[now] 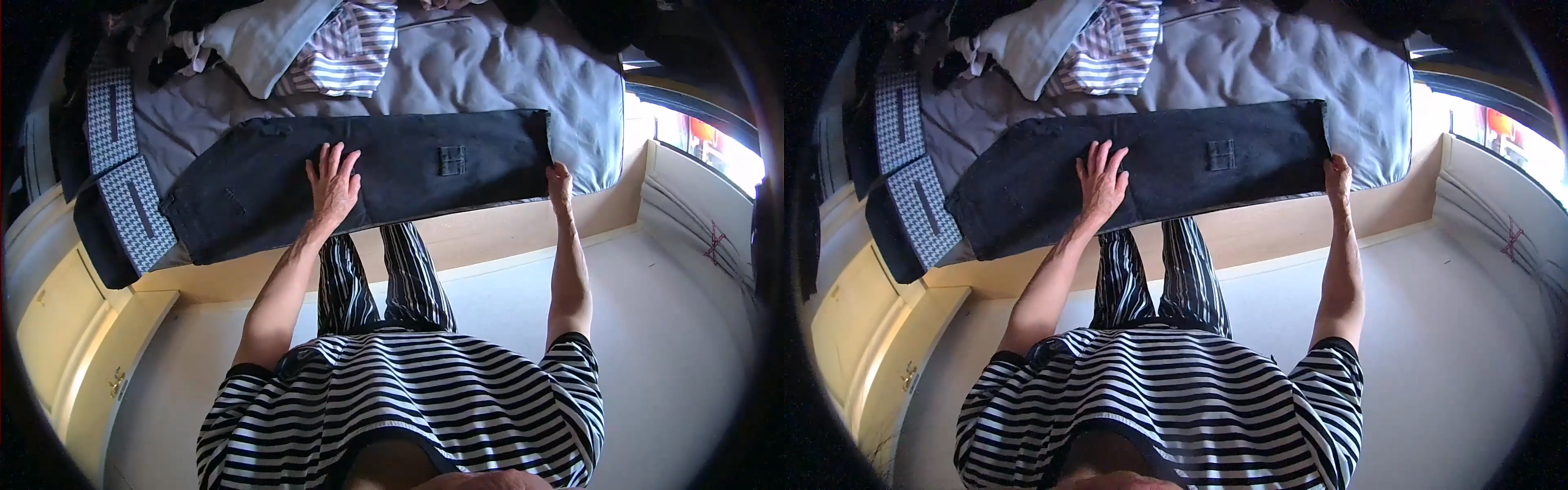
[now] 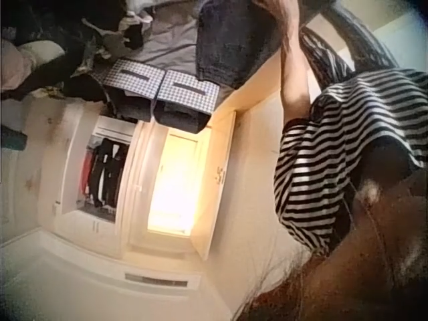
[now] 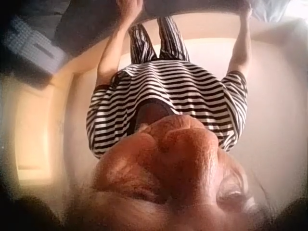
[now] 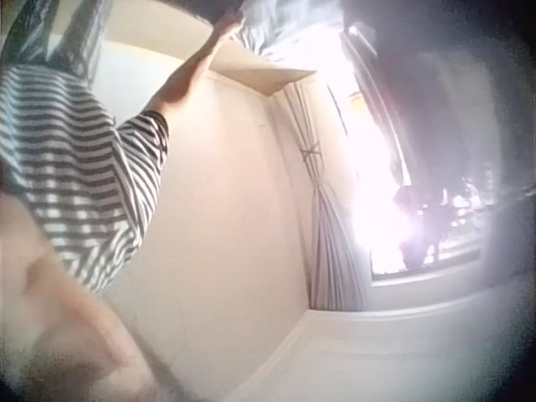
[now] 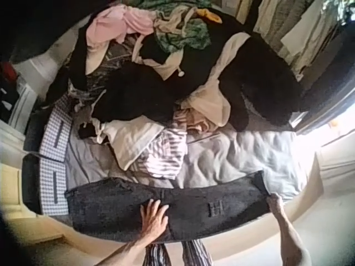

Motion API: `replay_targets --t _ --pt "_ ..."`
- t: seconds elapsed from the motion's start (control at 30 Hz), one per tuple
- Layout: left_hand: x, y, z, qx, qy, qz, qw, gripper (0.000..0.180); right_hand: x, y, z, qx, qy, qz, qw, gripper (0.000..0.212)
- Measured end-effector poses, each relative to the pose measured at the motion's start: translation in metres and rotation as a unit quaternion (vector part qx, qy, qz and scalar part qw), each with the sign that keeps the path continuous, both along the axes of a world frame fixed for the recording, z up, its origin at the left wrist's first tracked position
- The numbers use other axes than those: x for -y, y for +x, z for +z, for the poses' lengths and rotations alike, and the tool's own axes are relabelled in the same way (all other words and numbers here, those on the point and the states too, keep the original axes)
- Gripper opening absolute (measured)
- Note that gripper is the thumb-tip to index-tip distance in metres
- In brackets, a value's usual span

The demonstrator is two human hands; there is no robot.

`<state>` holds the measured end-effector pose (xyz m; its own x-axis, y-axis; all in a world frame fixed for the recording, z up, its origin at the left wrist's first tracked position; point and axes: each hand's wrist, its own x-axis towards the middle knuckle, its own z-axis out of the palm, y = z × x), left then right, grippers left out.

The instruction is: Folding various pairs of jeans and placing them into a storage bin on a bed.

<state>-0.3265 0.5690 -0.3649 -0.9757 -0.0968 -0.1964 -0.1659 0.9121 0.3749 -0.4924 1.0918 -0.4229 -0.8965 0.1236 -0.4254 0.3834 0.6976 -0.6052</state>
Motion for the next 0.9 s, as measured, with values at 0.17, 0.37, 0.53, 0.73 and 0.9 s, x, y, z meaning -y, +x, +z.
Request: replay_targets --t 0.17,0.37,0.53,0.73,0.9 --pt "-0.003 -0.002 0.003 0.008 -0.023 -0.010 1.000 0.052 -0.003 0.008 -0.003 -0.046 0.006 -0.019 0.999 0.024" --pt "-0.026 -0.011 0.011 -0.020 -0.017 0.053 0.998 0.048 0.021 0.012 0.017 -0.021 -0.053 -0.035 0.998 0.037" --pt "-0.138 -0.095 0.036 -0.075 0.277 -0.042 0.957 0.025 0.049 0.038 0.059 -0.122 0.272 0.073 0.952 0.017" --pt "-0.268 -0.195 0.015 0.144 0.355 -0.082 0.920 0.032 0.064 0.062 0.058 -0.189 0.183 -0.028 0.964 0.012" --pt "-0.326 -0.224 -0.023 0.267 0.476 0.048 0.836 0.036 0.062 0.063 0.053 -0.142 0.186 -0.029 0.972 0.022"
